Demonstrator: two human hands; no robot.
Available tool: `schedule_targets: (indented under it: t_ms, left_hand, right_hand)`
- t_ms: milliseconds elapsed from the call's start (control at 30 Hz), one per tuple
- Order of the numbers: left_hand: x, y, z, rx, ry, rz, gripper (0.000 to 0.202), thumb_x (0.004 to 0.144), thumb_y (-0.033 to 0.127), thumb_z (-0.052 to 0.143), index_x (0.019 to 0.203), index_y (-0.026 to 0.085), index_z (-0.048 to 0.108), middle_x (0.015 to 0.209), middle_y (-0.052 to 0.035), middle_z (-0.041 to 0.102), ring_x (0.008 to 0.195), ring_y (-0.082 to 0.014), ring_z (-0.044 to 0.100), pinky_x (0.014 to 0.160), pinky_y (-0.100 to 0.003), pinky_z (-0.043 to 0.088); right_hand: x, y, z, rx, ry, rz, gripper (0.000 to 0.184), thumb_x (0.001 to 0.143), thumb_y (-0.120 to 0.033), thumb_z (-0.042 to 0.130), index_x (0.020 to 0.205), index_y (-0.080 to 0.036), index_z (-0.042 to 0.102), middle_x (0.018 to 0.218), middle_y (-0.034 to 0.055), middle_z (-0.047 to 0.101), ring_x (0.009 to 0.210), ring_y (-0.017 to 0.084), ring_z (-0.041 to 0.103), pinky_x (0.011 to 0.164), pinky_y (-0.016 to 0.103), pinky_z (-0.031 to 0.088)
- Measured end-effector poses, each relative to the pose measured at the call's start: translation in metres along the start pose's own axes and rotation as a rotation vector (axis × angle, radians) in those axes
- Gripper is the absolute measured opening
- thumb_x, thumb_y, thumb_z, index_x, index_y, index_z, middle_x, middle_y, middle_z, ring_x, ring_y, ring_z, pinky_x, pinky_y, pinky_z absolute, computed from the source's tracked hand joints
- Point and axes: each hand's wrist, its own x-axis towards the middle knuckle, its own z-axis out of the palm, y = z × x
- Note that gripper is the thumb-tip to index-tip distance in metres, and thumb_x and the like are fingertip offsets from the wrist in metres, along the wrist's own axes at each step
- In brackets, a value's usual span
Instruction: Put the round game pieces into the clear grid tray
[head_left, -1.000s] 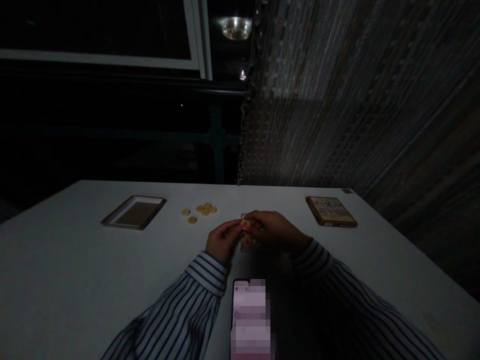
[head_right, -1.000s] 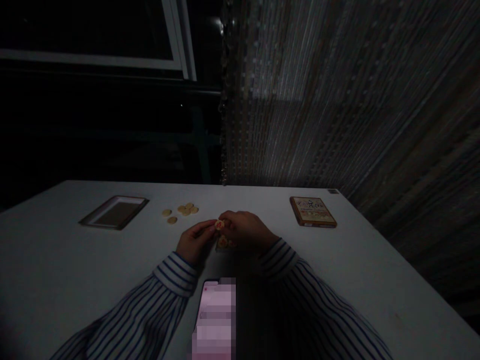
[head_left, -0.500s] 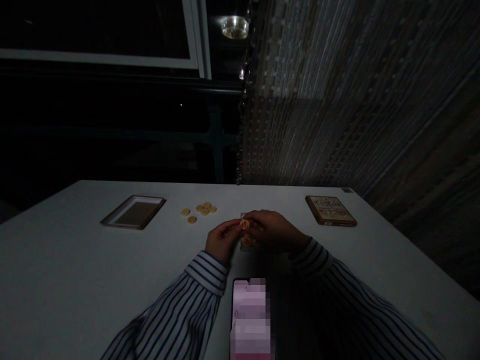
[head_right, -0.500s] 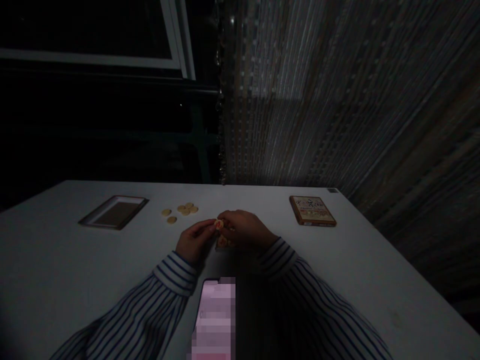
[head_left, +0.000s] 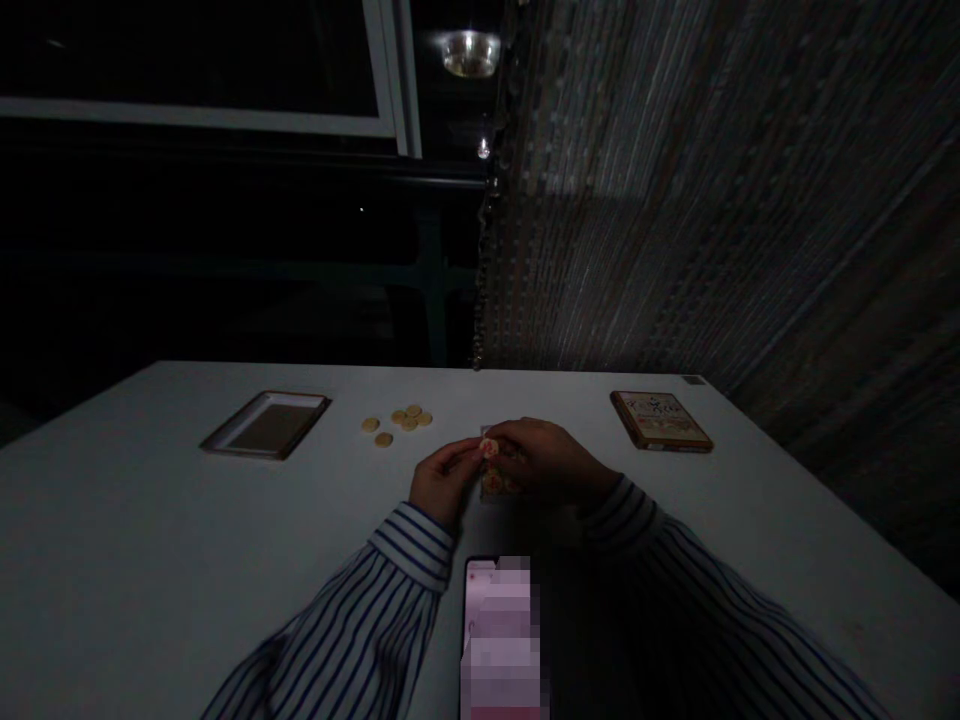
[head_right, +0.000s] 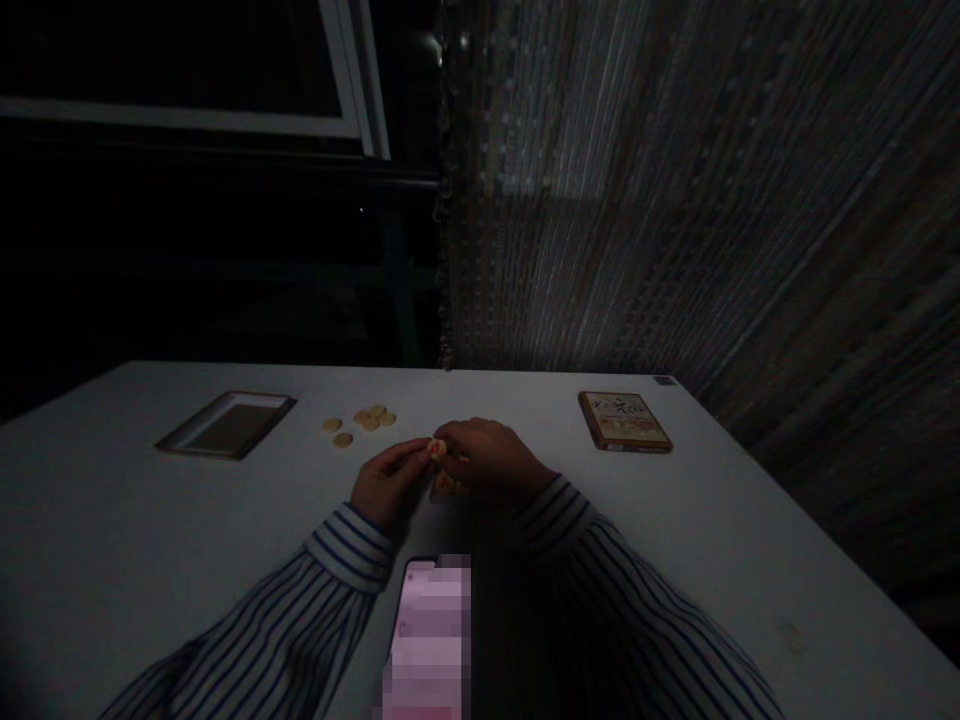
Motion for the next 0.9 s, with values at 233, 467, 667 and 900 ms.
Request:
schedule_targets:
  t_ms: [233,467,667,900]
  left_hand:
    - [0.001,-0.002,-0.002,0.042,0.036,-0.009,0.027,0.058,0.029,0.068,0.079,0.012,0.066,0.078,-0.0057,0.069,0.075,-0.0169,0.063,0.072,-0.028,0.049]
    - [0.006,-0.011,-0.006,0.198,0.17,0.011,0.027,0.058,0.032,0.065,0.076,0.012,0.065,0.067,-0.0038,0.067,0.064,-0.0139,0.06,0.064,-0.026,0.049]
    - [0.007,-0.014,-0.01,0.383,0.199,0.067,0.026,0.062,0.034,0.06,0.076,0.013,0.066,0.066,-0.004,0.067,0.064,-0.0143,0.06,0.062,-0.025,0.048]
    - [0.005,-0.016,-0.011,0.566,0.154,0.126,0.024,0.066,0.033,0.055,0.077,0.015,0.065,0.071,-0.0041,0.067,0.069,-0.0164,0.061,0.067,-0.028,0.048]
  right_hand:
    - [0.0,0.0,-0.003,-0.065,0.014,0.005,0.026,0.083,-0.03,0.042,0.103,-0.019,0.055,0.093,0.0047,0.062,0.086,0.015,0.053,0.074,0.026,0.036]
    - [-0.001,0.007,-0.007,-0.127,0.019,0.045,0.028,0.08,-0.032,0.045,0.101,-0.017,0.055,0.095,0.0062,0.061,0.088,0.016,0.053,0.076,0.027,0.036]
    - [-0.002,0.016,-0.015,-0.135,0.057,0.099,0.03,0.078,-0.029,0.047,0.103,-0.016,0.056,0.101,0.0068,0.06,0.091,0.016,0.053,0.079,0.027,0.036]
    - [-0.006,0.023,-0.023,-0.133,0.094,0.147,0.03,0.077,-0.03,0.047,0.103,-0.02,0.056,0.097,0.0035,0.062,0.084,0.016,0.056,0.075,0.027,0.039]
